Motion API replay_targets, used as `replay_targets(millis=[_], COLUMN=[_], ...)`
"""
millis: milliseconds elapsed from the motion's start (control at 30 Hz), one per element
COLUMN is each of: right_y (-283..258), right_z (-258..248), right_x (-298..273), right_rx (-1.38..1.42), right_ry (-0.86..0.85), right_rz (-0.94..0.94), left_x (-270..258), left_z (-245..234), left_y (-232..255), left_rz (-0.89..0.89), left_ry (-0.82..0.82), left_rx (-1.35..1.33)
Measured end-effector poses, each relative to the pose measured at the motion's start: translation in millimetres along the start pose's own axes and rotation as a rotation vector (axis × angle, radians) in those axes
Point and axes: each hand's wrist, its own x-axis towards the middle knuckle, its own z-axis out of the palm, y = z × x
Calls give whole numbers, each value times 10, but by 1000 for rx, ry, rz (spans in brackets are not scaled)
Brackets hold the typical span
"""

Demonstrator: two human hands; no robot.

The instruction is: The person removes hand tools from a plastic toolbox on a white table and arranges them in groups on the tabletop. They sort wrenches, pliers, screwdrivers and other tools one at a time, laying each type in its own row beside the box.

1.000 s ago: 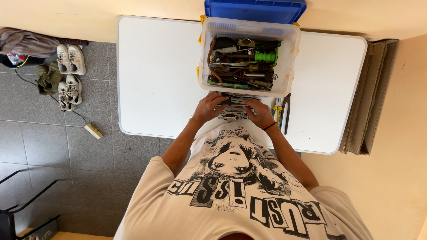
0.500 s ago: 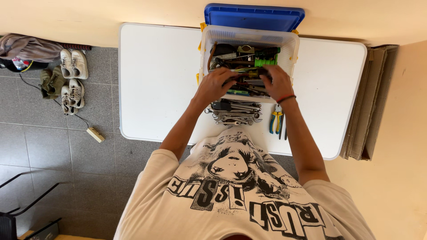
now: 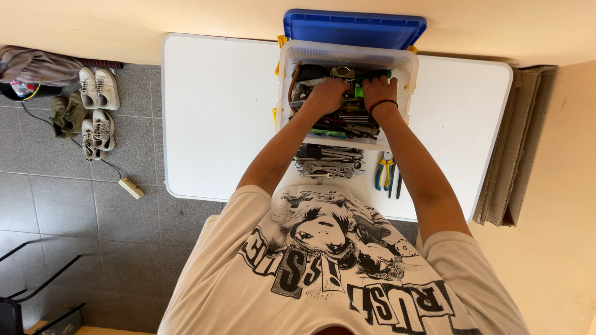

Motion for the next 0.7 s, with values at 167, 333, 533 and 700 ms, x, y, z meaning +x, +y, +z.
replay_targets(millis=[167,333,533,700], right_y=[28,50,56,199], right_z=[-34,-307,-834,-1367], right_x=[-4,-231,-540,-840], right_rx=[-22,-7,-117,-47], right_ry=[-14,156,427,519], right_rz=[-24,-110,-138,-226], left_x=[250,267,136,-99], left_z=[278,251,81,-256], left_y=[-32,-41,108,305], left_rz=[-138,-132,-7,128], left_ry=[-134,11,194,417], left_rx=[114,121,91,-64])
